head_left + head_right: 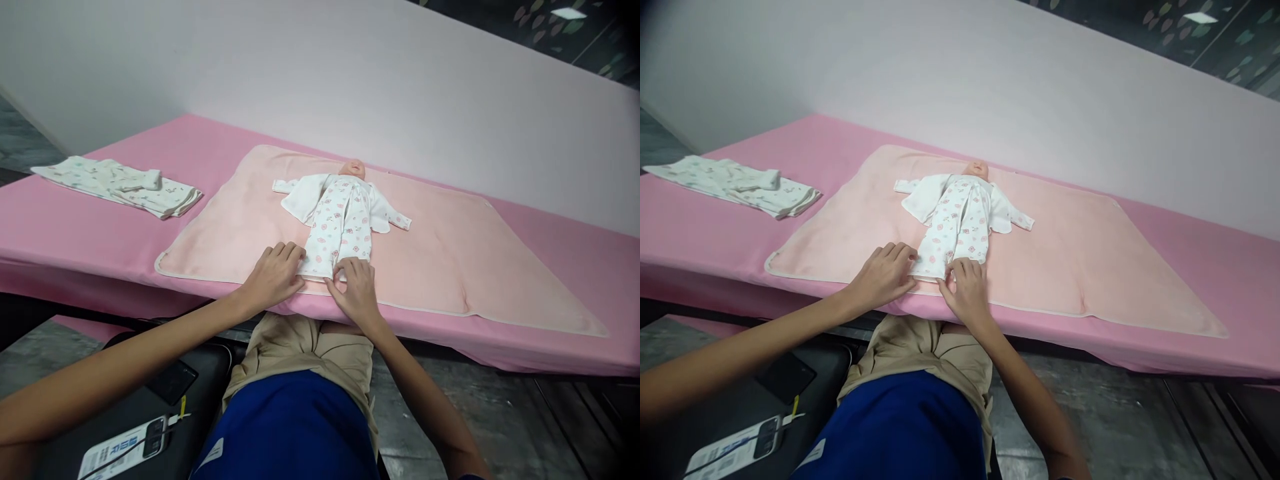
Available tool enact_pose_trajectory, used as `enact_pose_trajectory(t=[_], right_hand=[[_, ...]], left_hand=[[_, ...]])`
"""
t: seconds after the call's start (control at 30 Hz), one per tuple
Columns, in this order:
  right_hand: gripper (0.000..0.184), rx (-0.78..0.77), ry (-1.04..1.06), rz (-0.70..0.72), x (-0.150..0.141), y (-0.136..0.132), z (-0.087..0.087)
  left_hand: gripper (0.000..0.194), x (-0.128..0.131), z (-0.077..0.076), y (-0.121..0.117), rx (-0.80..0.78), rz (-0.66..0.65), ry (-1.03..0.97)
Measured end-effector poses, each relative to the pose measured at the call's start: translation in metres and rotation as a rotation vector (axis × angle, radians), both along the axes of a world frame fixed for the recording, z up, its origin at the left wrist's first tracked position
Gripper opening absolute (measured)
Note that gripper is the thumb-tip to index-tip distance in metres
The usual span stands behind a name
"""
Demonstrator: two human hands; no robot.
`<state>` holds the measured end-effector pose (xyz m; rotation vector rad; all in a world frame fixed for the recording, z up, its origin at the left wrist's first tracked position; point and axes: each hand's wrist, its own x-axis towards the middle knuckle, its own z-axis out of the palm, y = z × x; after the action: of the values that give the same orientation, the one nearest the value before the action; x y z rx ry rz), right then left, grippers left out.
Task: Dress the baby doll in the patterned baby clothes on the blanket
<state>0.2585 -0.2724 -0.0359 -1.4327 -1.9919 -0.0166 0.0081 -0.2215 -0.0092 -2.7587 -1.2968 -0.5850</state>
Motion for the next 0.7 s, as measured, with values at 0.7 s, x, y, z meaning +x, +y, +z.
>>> enact_pose_trajectory(t=[0.7], right_hand=[[0.043, -0.109, 0.273, -0.046, 0.050, -0.004, -0.008]], left_hand=[[0.009, 0.085, 0.011, 0.015, -0.029, -0.151, -0.095]])
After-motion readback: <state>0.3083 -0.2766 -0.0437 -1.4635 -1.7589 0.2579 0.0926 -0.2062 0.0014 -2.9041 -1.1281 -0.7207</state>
